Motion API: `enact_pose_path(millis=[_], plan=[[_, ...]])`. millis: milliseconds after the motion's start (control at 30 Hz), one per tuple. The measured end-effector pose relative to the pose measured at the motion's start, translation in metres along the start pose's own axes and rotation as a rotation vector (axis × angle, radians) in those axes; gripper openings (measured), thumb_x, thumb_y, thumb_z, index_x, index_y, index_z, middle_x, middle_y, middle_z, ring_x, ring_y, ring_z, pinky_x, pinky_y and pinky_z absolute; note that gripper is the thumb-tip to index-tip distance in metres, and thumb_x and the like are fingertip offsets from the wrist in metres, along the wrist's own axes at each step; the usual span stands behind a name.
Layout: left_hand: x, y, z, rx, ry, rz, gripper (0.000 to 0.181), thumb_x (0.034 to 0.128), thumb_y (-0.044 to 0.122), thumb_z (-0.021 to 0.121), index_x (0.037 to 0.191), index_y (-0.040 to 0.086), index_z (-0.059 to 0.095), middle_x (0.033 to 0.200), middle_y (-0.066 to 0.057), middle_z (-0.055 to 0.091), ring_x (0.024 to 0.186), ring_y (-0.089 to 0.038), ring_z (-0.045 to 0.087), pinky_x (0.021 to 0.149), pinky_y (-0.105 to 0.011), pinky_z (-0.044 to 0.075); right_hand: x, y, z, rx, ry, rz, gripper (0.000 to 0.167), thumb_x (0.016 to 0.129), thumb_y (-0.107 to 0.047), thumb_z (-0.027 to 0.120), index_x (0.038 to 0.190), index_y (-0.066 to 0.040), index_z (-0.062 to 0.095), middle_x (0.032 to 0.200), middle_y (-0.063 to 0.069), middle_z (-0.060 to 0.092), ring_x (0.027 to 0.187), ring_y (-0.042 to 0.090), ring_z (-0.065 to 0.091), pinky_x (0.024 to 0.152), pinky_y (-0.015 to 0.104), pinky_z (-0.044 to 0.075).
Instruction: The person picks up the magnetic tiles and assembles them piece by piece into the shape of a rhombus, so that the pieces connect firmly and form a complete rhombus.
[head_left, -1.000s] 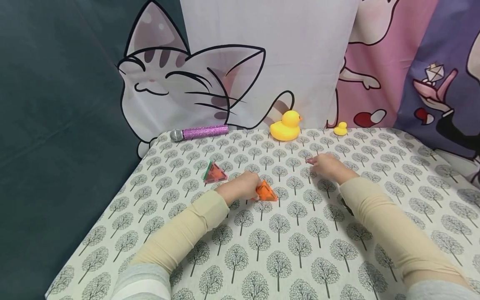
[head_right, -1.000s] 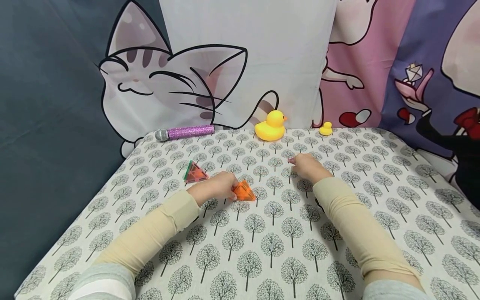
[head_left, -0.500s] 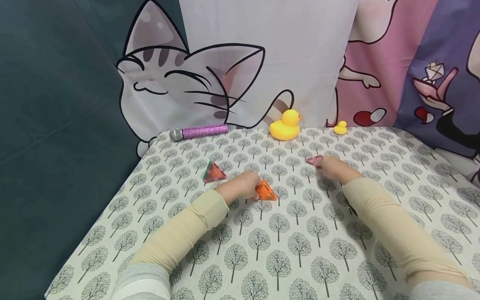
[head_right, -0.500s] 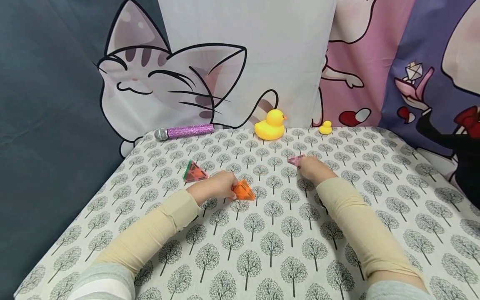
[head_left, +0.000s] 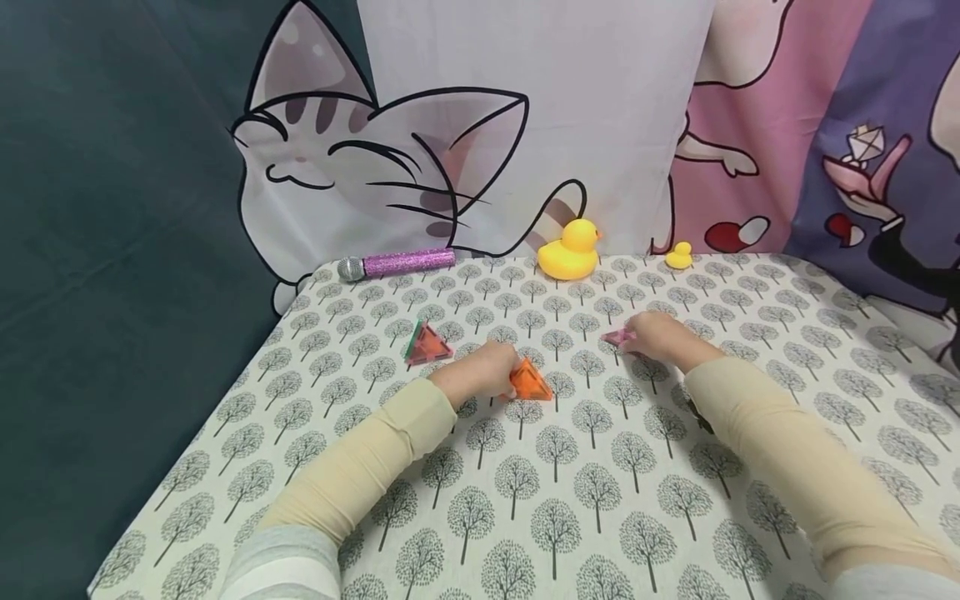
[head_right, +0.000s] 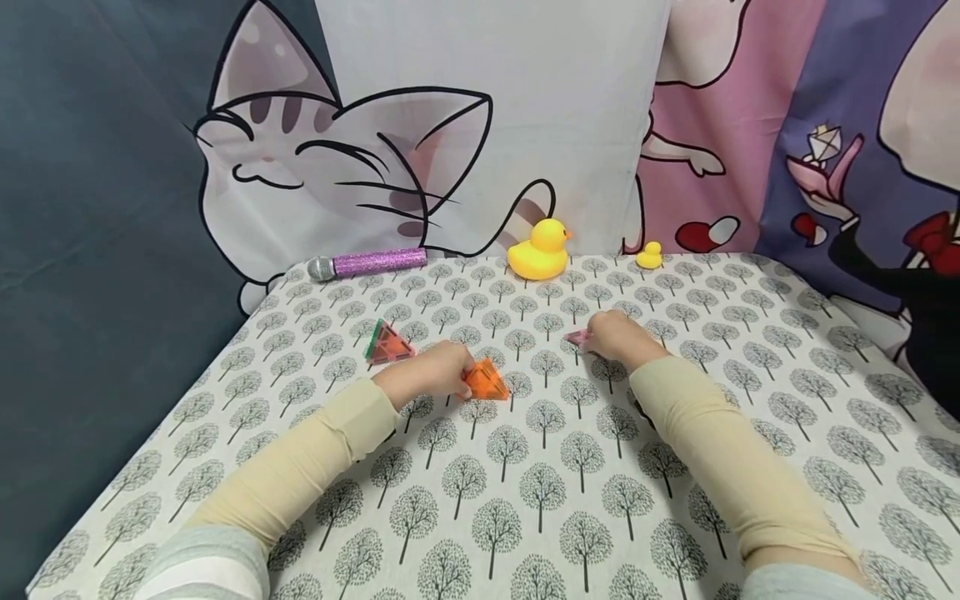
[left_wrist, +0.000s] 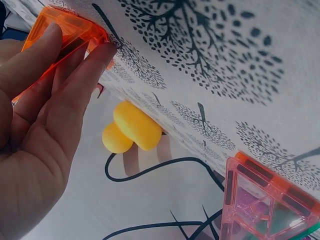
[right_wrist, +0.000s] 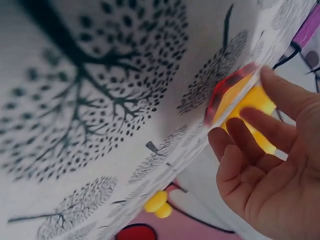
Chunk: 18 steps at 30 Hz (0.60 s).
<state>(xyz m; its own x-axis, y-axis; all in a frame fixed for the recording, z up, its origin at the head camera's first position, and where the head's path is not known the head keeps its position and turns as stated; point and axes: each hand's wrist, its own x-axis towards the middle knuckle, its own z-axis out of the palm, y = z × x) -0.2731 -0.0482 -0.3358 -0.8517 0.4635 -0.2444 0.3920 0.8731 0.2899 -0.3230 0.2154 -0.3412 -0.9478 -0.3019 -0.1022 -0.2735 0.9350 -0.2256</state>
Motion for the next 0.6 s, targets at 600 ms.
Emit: enact_pose_path(millis=[600], plan=[[0.0,-0.002,0.001,-0.034,-0.016,-0.002,0.007,0.0709,0.008,0.07,0.071,0.009,0.062,0.063,0.001,0.058,0.055,-0.011,0.05,0.051,-0.018,0.044,0.015,0.02,-0.001,0.244,0.111,0.124,0.041,0.069,-0.02,0.072,0.087,0.01,0.05,0.082,0.019,0.055,0.074,0.032,0.05,0.065,0.038,0.043]])
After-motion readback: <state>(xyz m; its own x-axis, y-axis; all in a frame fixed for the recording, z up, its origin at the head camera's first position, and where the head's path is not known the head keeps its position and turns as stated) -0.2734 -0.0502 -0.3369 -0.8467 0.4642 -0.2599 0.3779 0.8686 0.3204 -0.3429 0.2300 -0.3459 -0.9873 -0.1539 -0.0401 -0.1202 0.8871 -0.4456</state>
